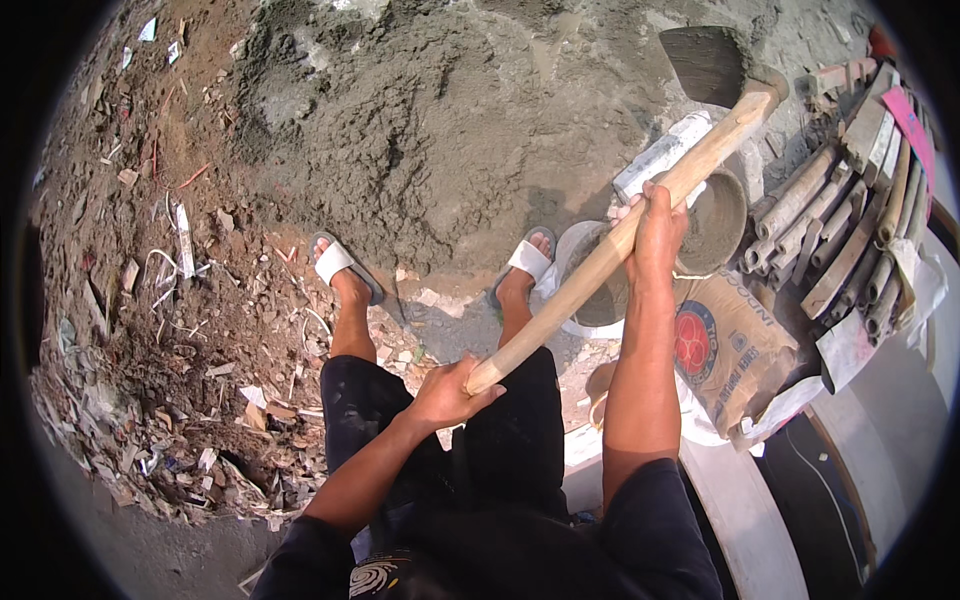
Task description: The person mixes a pile of wet cement with a hoe, then scoops it into a bucket. They carry the bucket and a smaller container into a room, pour water into the bucket, and stir the mixture with a trowel. Finally, they scoop cement from the bucket and apply it to the floor with the trowel.
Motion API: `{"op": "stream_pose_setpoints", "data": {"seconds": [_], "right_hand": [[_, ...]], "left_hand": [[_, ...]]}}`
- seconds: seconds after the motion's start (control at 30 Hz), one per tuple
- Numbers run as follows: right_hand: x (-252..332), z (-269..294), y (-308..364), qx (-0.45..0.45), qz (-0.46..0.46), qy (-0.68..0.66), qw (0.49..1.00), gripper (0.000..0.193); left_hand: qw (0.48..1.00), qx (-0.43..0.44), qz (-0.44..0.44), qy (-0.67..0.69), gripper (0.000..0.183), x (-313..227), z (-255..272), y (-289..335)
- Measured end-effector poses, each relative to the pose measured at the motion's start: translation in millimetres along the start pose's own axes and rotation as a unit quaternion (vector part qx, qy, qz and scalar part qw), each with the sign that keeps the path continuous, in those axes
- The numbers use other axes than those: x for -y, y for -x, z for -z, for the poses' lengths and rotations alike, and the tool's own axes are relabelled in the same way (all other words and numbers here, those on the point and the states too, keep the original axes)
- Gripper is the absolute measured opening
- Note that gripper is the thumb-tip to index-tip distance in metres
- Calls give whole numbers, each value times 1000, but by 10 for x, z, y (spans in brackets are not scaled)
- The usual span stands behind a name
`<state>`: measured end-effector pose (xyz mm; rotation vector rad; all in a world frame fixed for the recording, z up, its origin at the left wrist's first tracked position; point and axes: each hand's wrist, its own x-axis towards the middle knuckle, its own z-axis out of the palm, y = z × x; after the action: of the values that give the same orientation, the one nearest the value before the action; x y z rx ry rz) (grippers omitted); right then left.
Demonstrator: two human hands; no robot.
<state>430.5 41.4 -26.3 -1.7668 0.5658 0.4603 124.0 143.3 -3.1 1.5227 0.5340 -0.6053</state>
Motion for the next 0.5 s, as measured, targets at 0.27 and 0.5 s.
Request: {"op": "stream_pose_setpoints", "data": {"seconds": [0.27, 0.5], "right_hand": [[-1187, -2617, -610, 201, -84, 145, 965, 36], [-2614, -2749, 801, 272, -295, 209, 892, 35]], "left_hand": [[971, -119, 149, 146, 49, 276, 1073, -221], [880, -105, 332, 323, 63, 10, 1201, 947]]}}
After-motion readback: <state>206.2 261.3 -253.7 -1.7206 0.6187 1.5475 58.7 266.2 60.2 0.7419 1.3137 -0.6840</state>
